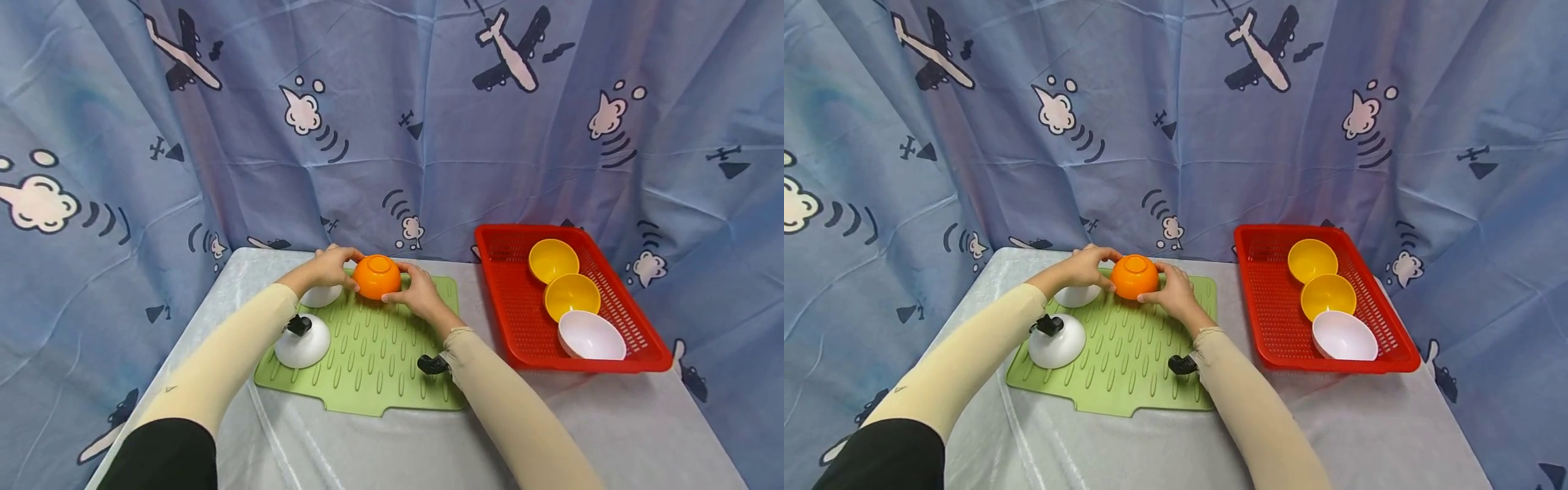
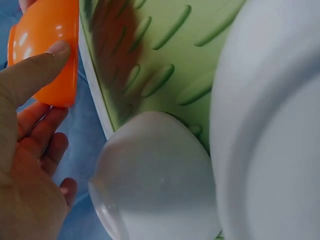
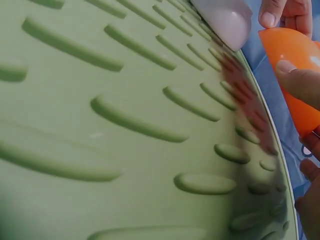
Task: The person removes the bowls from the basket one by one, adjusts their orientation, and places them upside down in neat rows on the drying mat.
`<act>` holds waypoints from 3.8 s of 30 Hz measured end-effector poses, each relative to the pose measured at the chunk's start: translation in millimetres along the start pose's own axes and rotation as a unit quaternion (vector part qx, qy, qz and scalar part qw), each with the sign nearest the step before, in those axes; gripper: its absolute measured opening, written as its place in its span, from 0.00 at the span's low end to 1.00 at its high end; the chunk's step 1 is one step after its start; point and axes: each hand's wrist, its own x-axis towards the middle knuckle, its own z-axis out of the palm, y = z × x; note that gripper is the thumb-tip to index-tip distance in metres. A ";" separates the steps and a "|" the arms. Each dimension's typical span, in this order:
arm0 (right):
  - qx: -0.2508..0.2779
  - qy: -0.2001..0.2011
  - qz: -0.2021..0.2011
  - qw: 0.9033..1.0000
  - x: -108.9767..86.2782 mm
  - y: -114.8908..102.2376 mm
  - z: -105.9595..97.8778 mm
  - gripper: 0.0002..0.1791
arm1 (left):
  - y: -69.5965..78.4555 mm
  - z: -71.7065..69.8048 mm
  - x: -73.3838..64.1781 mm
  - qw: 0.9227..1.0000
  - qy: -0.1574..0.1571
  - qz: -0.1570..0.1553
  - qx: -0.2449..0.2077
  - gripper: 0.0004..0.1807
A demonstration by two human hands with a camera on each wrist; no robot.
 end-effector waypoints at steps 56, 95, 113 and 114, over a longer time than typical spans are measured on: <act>-0.152 -0.002 -0.005 0.988 1.1 14.7 22.2 0.50 | 27.9 17.0 20.0 0.998 0.000 -0.021 0.062 0.27; -0.242 -0.048 -0.177 0.953 -102.3 -25.8 -197.5 0.40 | 21.4 29.4 12.0 0.997 0.043 -0.052 -0.030 0.29; -0.259 -0.099 -0.056 0.959 -150.4 69.1 -315.6 0.42 | 18.4 32.6 13.7 0.996 0.046 -0.062 -0.052 0.28; -0.267 -0.103 -0.049 0.957 -151.8 73.1 -317.5 0.43 | 18.5 32.6 13.9 0.996 0.046 -0.061 -0.053 0.28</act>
